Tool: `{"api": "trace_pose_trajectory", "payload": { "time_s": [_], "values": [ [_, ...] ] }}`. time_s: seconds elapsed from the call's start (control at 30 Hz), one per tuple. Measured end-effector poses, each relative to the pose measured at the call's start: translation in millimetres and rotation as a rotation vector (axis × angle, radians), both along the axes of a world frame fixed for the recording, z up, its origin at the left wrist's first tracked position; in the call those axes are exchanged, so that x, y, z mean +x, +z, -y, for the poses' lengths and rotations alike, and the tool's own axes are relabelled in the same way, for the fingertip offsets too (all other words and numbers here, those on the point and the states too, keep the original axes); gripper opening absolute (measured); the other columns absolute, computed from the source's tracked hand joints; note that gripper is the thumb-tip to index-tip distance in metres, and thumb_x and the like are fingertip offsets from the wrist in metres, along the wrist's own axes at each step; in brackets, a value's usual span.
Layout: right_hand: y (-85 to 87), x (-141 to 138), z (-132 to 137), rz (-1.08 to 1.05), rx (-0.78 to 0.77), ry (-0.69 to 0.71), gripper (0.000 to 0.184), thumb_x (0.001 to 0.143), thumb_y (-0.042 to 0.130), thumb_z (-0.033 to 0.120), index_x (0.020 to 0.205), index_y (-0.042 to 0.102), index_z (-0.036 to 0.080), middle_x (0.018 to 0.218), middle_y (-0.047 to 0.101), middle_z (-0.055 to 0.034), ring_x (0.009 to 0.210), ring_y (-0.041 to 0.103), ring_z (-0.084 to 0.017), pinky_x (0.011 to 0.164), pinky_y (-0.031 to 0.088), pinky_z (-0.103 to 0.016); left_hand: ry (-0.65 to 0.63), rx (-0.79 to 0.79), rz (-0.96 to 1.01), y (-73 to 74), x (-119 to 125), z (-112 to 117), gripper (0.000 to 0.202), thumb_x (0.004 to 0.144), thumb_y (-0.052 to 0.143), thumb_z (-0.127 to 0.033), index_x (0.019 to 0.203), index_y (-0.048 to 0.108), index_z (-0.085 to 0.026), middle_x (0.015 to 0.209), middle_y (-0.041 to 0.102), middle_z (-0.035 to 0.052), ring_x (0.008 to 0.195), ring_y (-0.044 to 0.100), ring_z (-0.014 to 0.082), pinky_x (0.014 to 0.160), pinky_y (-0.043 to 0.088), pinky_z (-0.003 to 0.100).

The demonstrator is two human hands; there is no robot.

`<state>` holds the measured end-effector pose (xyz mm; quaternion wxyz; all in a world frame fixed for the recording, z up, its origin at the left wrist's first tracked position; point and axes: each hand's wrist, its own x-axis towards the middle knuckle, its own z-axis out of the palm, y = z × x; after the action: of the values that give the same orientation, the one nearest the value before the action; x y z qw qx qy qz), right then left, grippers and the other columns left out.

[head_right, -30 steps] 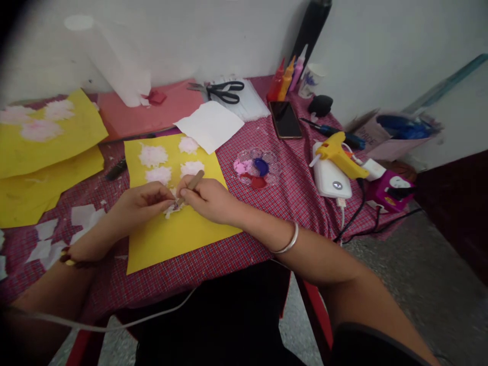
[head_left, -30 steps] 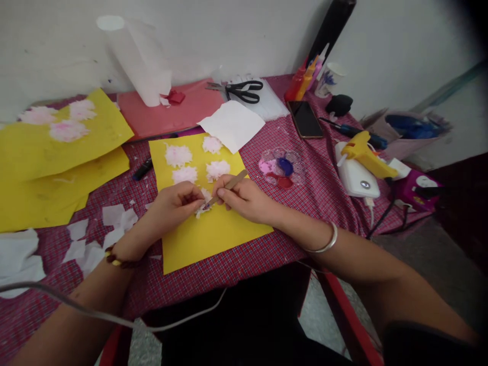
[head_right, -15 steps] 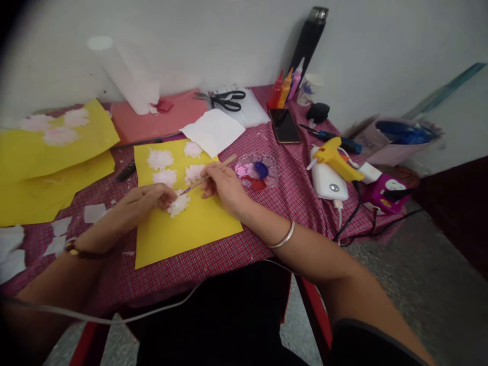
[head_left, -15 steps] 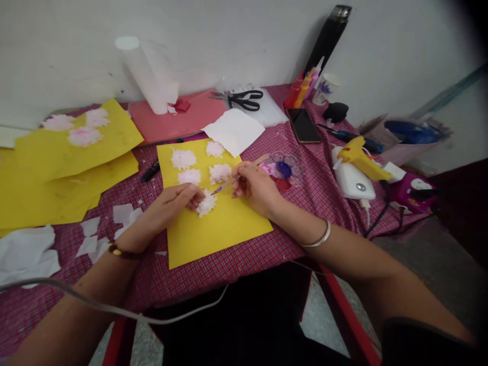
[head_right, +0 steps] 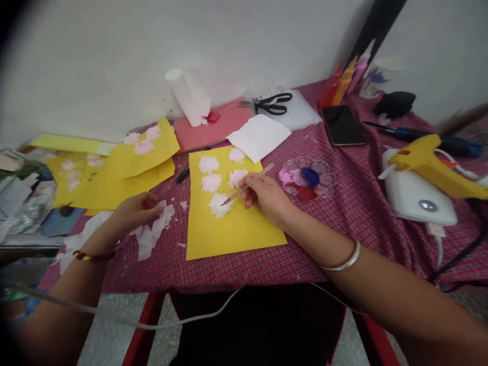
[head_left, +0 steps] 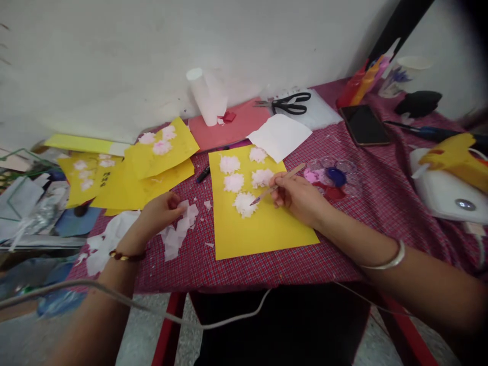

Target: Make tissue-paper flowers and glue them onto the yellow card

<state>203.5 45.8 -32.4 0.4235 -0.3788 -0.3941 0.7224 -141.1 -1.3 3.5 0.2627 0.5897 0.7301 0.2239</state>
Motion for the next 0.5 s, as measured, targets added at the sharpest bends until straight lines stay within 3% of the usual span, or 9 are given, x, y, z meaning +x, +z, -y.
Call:
{"api": "trace_pose_trajectory", "payload": {
  "time_s": [0.1,0.27,0.37,0.5],
  "values": [
    [-0.4,0.2,-0.2,0.001,0.002,0.0,0.012,0.088,0.05,0.023,0.08,0.057,0.017,0.056,0.056,0.002,0.043,0.047,-0.008,0.045,0.04,-0.021,0.04,-0.017,-0.03,7.4,10.2,2.1,0.029,0.069,0.073,-0.039,0.055,0.056,-0.019,0.047,0.051,-0.0022,0.042,0.044,0.0119,0.042,0.028,0.023],
    [2.0,-0.7,1.2,-0.023,0.041,-0.009,0.012,0.087,0.052,0.026,0.08,0.056,0.017,0.057,0.057,0.003,0.042,0.047,-0.007,0.044,0.039,-0.02,0.13,0.112,0.442,21.3,42.0,0.1,0.021,0.07,0.075,-0.033,0.07,0.058,-0.019,0.061,0.056,-0.0026,0.05,0.05,0.0098,0.048,0.038,0.023],
    [5.5,-1.1,3.2,-0.062,0.087,0.009,0.01,0.086,0.054,0.028,0.081,0.055,0.018,0.06,0.059,0.0035,0.042,0.048,-0.006,0.044,0.04,-0.02,0.065,0.111,0.721,14.3,73.8,-6.5,0.027,0.066,0.076,-0.023,0.088,0.061,-0.021,0.069,0.059,-0.0029,0.056,0.054,0.0097,0.052,0.042,0.022],
    [8.8,-0.4,5.1,-0.064,0.196,0.024,0.011,0.087,0.053,0.029,0.084,0.055,0.019,0.064,0.062,0.0034,0.044,0.05,-0.006,0.045,0.041,-0.02,-0.043,0.113,0.763,0.1,118.6,-14.1,0.041,0.068,0.074,-0.019,0.107,0.061,-0.021,0.067,0.056,-0.0051,0.056,0.051,0.0086,0.054,0.042,0.021]
  ]
}}
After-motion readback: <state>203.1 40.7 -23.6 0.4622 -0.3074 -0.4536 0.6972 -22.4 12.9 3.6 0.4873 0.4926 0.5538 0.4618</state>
